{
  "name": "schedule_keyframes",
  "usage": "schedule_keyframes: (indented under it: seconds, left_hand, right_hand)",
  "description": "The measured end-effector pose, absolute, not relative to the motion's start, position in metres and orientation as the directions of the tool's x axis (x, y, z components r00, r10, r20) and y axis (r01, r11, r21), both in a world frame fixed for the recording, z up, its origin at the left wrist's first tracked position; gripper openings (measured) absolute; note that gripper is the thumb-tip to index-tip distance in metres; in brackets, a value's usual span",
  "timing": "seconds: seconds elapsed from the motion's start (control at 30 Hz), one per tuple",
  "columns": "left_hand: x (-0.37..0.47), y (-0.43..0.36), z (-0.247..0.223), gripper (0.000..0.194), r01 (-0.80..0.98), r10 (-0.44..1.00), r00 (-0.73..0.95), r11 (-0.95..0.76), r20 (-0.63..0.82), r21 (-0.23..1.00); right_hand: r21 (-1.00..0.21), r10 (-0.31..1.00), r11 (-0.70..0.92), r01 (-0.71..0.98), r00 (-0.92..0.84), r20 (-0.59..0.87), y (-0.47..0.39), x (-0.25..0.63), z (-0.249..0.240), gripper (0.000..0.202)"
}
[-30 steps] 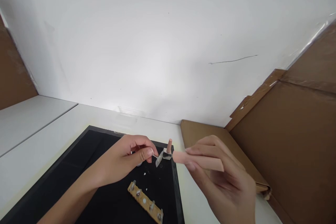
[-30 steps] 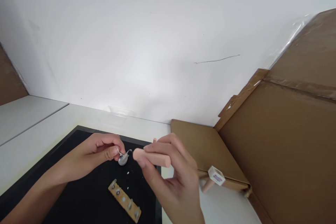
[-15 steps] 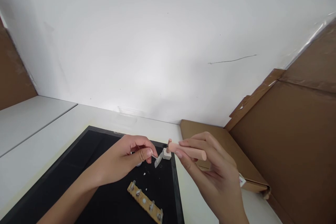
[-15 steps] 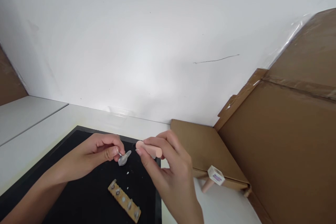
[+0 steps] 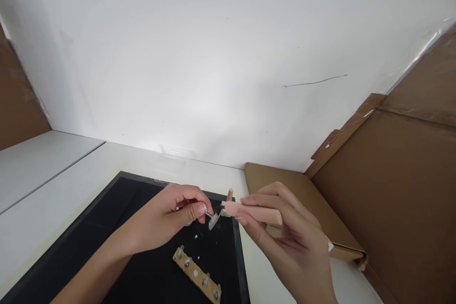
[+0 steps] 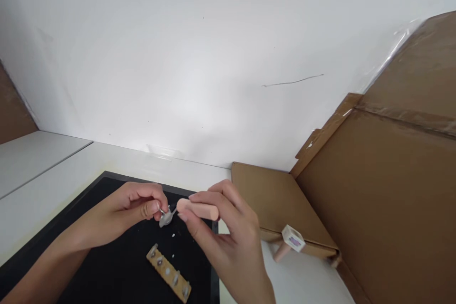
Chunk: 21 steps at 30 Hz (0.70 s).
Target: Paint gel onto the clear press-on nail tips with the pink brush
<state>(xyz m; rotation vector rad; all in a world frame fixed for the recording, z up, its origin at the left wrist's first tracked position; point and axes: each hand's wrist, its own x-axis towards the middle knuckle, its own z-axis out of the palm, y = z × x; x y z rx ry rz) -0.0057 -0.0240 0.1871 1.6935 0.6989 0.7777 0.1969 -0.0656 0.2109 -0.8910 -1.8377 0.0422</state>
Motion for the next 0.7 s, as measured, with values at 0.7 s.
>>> schedule_keyframes:
  seconds: [0.7]
  left_hand:
    - [-0.0041,-0.0215,0.1869,0.018,-0.054,0.846,0.508,-0.154,0.16,0.987]
  right_hand:
    - [-0.455,0.575,0.794,0.403,-0.255,0.777,-0.0695,0.2008,0.2106,0.029]
